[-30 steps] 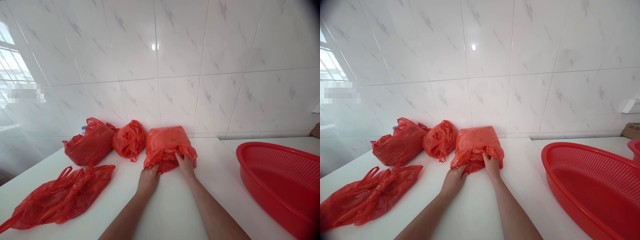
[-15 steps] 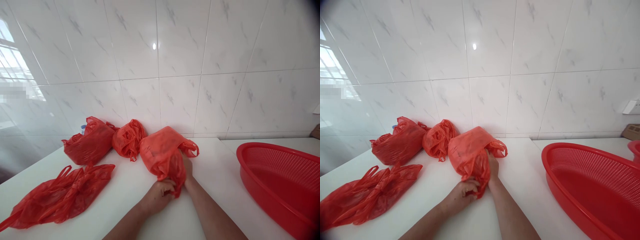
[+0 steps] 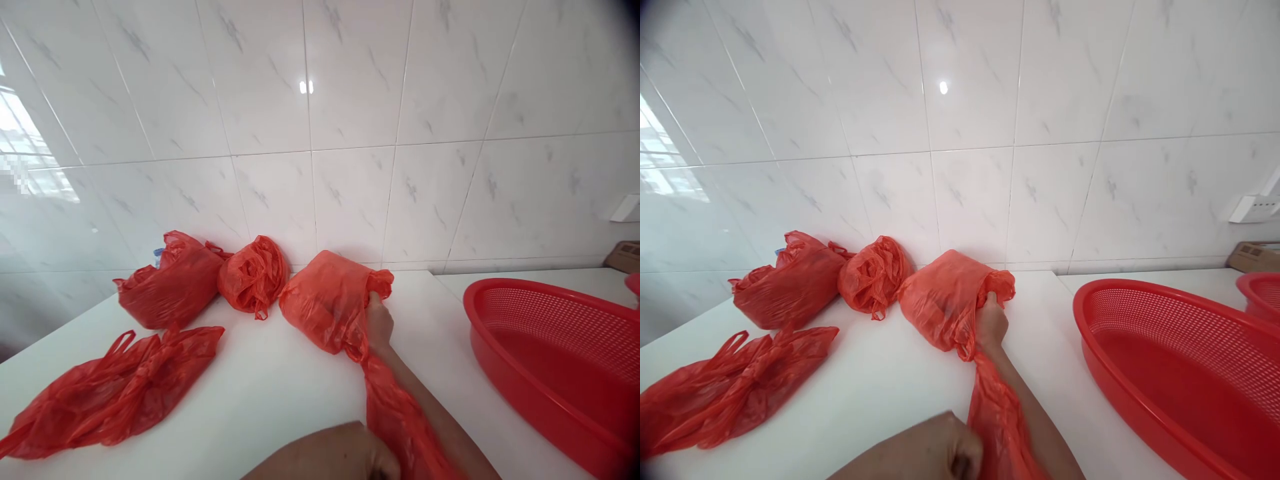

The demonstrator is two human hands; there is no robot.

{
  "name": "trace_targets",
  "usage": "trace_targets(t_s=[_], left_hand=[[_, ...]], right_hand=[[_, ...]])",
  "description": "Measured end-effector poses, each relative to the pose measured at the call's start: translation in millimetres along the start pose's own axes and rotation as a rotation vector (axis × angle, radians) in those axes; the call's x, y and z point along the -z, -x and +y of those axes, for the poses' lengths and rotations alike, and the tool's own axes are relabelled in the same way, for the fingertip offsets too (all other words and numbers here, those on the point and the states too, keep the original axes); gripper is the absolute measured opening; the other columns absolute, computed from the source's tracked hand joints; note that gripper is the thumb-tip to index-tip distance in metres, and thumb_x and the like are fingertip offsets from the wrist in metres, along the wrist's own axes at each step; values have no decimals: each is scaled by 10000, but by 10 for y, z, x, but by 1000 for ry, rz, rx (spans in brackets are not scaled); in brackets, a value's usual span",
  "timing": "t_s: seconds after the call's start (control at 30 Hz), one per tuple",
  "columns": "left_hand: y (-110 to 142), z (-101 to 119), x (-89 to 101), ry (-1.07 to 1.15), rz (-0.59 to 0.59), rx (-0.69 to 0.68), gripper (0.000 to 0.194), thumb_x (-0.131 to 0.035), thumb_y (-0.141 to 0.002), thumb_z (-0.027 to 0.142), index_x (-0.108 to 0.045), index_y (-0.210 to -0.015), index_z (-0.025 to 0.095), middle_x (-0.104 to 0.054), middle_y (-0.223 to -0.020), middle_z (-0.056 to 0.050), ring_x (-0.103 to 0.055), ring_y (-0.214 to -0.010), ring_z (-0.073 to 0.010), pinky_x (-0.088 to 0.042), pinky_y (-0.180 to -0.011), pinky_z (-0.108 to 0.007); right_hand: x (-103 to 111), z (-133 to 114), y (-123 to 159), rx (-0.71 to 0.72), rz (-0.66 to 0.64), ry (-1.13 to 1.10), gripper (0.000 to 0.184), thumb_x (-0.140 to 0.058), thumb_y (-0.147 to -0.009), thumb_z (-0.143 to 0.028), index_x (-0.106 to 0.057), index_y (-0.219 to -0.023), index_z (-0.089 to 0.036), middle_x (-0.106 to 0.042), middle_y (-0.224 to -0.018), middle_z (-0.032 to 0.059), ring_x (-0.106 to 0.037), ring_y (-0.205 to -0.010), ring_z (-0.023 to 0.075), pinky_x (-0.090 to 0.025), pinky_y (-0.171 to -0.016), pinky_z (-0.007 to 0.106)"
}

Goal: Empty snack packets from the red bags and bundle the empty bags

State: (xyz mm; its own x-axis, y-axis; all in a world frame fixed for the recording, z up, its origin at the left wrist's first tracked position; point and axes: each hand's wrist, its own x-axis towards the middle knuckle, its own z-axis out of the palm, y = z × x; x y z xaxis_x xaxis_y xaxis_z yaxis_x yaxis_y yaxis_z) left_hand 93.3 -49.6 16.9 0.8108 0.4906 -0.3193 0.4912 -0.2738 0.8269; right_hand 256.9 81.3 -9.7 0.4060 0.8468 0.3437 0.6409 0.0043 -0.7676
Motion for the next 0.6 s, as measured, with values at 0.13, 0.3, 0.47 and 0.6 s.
trace_targets(t_s=[0.13,0.3,0.47,0.6], left_hand=[[-157,-149,116,-231,391,5,150,-624,-683,281,-509,-649,189,-531,-610,59,-466,-562,-85,-321,-506,-192],[-252,-378,344,-460,707,-27,38,-567,-689,189,-534,-707,193,-574,-669,25,-481,-611,-116,-346,-579,-226],[-263,-496,387,-527,802,-131,166,-588,-674,134,-592,-828,197,-605,-788,-9,-526,-710,-150,-403,-731,-286],[-267,-530,370,-568,807,-192,238,-608,-677,121,-616,-899,207,-615,-837,-21,-551,-797,-181,-405,-806,-332]], right_hand=[[45,29,-77,-77,33,-156,273,-450,-800,-360,-525,-998,-188,-601,-795,63,-528,-674,203,-353,-603,310],[30,-64,-10,60,-182,-471,479,-509,-801,-431,-492,-1229,-218,-662,-849,33,-607,-713,187,-449,-644,298],[29,-23,91,23,1,-467,526,-477,-813,-532,-461,-1205,-182,-617,-766,23,-577,-720,207,-440,-669,333],[132,65,263,29,40,-428,397,-425,-831,-574,-560,-866,-201,-624,-776,36,-554,-706,192,-426,-632,306]])
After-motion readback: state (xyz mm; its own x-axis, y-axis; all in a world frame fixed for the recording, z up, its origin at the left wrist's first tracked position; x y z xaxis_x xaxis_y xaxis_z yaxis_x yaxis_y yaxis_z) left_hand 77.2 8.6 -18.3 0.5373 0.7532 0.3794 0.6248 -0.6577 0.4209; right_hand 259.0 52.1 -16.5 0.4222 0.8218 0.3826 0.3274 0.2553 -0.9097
